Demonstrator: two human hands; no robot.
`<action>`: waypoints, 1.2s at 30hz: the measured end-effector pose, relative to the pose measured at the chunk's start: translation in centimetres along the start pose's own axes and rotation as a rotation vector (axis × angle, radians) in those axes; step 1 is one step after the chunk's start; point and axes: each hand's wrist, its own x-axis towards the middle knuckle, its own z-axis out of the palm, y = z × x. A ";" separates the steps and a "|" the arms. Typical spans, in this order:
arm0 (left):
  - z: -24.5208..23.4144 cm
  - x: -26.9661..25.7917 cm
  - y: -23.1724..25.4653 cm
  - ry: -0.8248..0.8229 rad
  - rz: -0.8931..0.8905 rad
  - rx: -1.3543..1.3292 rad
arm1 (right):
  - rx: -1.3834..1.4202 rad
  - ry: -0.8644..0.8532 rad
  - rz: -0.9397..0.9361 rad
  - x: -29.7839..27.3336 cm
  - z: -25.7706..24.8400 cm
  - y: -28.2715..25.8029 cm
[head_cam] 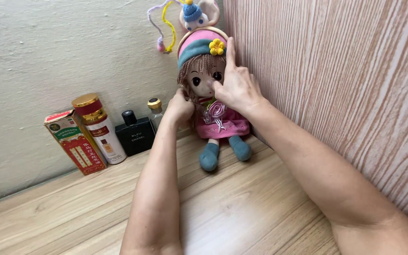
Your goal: Organizing various cosmetic and personal care products on a tabletop, including interaction with plush toys.
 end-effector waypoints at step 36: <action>-8.5 -6.0 8.7 0.067 -0.082 -0.049 | -0.211 0.010 0.035 0.2 -1.8 -1.4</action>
